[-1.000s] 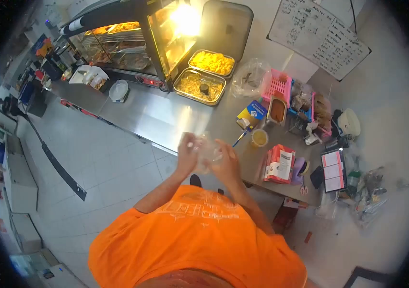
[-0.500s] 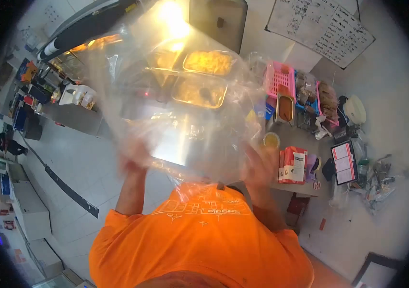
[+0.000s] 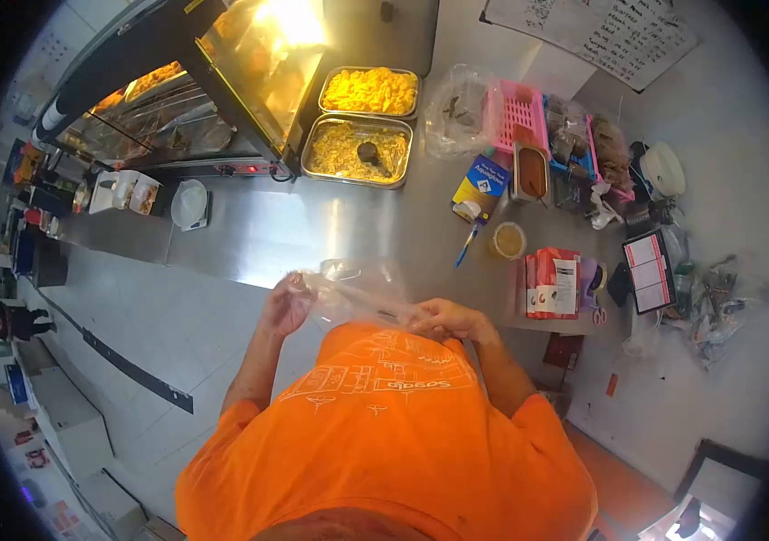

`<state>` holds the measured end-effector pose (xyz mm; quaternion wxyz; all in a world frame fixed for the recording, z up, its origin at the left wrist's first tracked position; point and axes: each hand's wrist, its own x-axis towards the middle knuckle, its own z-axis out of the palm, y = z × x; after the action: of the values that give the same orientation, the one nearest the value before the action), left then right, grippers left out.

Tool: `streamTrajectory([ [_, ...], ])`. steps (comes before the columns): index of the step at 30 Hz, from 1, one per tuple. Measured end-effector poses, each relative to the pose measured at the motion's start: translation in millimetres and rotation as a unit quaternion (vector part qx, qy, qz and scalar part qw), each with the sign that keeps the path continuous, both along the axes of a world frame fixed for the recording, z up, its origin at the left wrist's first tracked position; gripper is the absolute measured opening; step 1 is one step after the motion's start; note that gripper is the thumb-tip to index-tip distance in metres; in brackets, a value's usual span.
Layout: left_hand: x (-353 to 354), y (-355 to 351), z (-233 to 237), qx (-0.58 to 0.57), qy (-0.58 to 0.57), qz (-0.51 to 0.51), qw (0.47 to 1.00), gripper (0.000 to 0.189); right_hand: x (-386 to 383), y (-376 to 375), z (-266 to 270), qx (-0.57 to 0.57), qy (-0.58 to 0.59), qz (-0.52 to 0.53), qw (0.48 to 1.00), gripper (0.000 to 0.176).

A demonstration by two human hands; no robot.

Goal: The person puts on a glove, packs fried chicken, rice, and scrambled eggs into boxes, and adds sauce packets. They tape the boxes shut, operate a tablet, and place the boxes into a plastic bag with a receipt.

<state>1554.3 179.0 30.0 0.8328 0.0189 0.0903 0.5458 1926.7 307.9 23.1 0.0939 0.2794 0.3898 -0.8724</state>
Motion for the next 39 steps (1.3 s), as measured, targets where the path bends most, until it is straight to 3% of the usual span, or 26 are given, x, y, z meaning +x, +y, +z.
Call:
streamTrajectory([
  [1, 0, 6, -4, 0.009, -0.142, 0.027, 0.989, 0.028, 5, 2, -7, -0.009, 0.047, -0.075, 0.996, 0.031],
  [3, -6, 1, 10, -0.04, 0.231, -0.01, 0.972, 0.022, 17, 13, -21, -0.021, 0.142, -0.221, 0.965, 0.035],
  [4, -14, -1, 3, 0.048, 0.431, -0.076, 0.898, 0.021, 7, 18, 7, -0.085, 0.127, -0.285, 0.946, 0.036],
  [6, -6, 21, 61, 0.16, 0.674, -0.244, 0.679, 0.023, 1, 25, 36, -0.143, 0.12, -0.349, 0.918, 0.037],
  [7, -10, 24, 34, 0.092, 0.639, -0.124, 0.753, 0.026, 2, 26, 39, -0.142, 0.126, -0.347, 0.918, 0.038],
  [9, -23, 31, -40, -0.049, 0.523, 0.123, 0.842, 0.031, -15, 22, 48, 0.032, 0.057, -0.246, 0.967, 0.039],
  [10, -17, 44, -32, -0.096, 0.369, 0.205, 0.901, 0.036, -22, 22, 47, 0.139, 0.001, -0.189, 0.972, 0.039],
  [11, -10, 50, -24, -0.128, 0.354, 0.184, 0.908, 0.033, -25, 21, 46, 0.24, -0.057, -0.128, 0.961, 0.039],
  [13, 3, 58, 6, -0.19, 0.32, 0.145, 0.917, 0.028, -13, 38, 21, 0.089, 0.039, -0.278, 0.956, 0.042],
  [14, -6, 54, 7, -0.109, 0.42, 0.015, 0.901, 0.03, -3, 50, 22, 0.022, 0.102, -0.351, 0.93, 0.042],
  [15, -15, 50, -7, -0.107, 0.398, -0.002, 0.911, 0.03, 1, 57, 23, -0.047, 0.163, -0.421, 0.891, 0.043],
  [17, -30, 46, -48, -0.099, 0.355, -0.037, 0.929, 0.03, -5, 63, 41, 0.103, 0.098, -0.277, 0.95, 0.04],
  [18, -31, 50, -48, -0.108, 0.335, 0.057, 0.934, 0.029, -7, 66, 35, 0.237, 0.008, -0.166, 0.957, 0.04],
  [19, -29, 54, -40, -0.089, 0.41, 0.045, 0.906, 0.029, -10, 70, 25, 0.361, -0.081, -0.05, 0.928, 0.04],
  [21, -17, 62, -27, -0.048, 0.55, 0.018, 0.834, 0.029, -19, 87, -43, 0.367, -0.187, -0.213, 0.886, 0.042],
  [22, 3, 66, -24, 0.115, 0.681, 0.067, 0.72, 0.031, -22, 92, -65, 0.365, -0.238, -0.29, 0.852, 0.043],
  [23, 15, 71, -45, 0.215, 0.763, 0.141, 0.593, 0.033, -30, 93, -65, 0.494, -0.245, -0.33, 0.766, 0.043],
  [25, 41, 71, -71, 0.044, 0.704, 0.151, 0.693, 0.03, -55, 85, -62, 0.71, -0.238, -0.383, 0.542, 0.044],
  [28, 66, 73, -75, -0.104, 0.633, 0.126, 0.757, 0.032, -79, 72, -88, 0.811, -0.039, -0.127, 0.569, 0.058],
  [31, 67, 63, -85, -0.108, 0.589, 0.075, 0.797, 0.035, -111, 58, -98, 0.777, -0.168, 0.098, 0.598, 0.08],
  [32, 64, 61, -98, -0.079, 0.662, 0.138, 0.732, 0.034, -119, 59, -93, 0.737, -0.264, 0.163, 0.6, 0.089],
  [34, 55, 64, -110, -0.015, 0.781, 0.258, 0.568, 0.032, -124, 65, -72, 0.72, -0.273, 0.22, 0.599, 0.104],
  [35, 54, 63, -100, 0.024, 0.856, 0.268, 0.441, 0.032, -126, 67, -60, 0.71, -0.277, 0.248, 0.598, 0.111],
  [36, 62, 69, -40, 0.062, 0.91, 0.272, 0.305, 0.032, -129, 68, -50, 0.711, -0.277, 0.278, 0.584, 0.115],
  [38, 67, 80, -72, 0.236, 0.905, 0.213, 0.284, 0.043, -133, 65, -36, 0.707, -0.276, 0.34, 0.554, 0.123],
  [39, 74, 98, -121, 0.301, 0.871, 0.087, 0.379, 0.055, -132, 68, -35, 0.707, -0.274, 0.36, 0.543, 0.125],
])
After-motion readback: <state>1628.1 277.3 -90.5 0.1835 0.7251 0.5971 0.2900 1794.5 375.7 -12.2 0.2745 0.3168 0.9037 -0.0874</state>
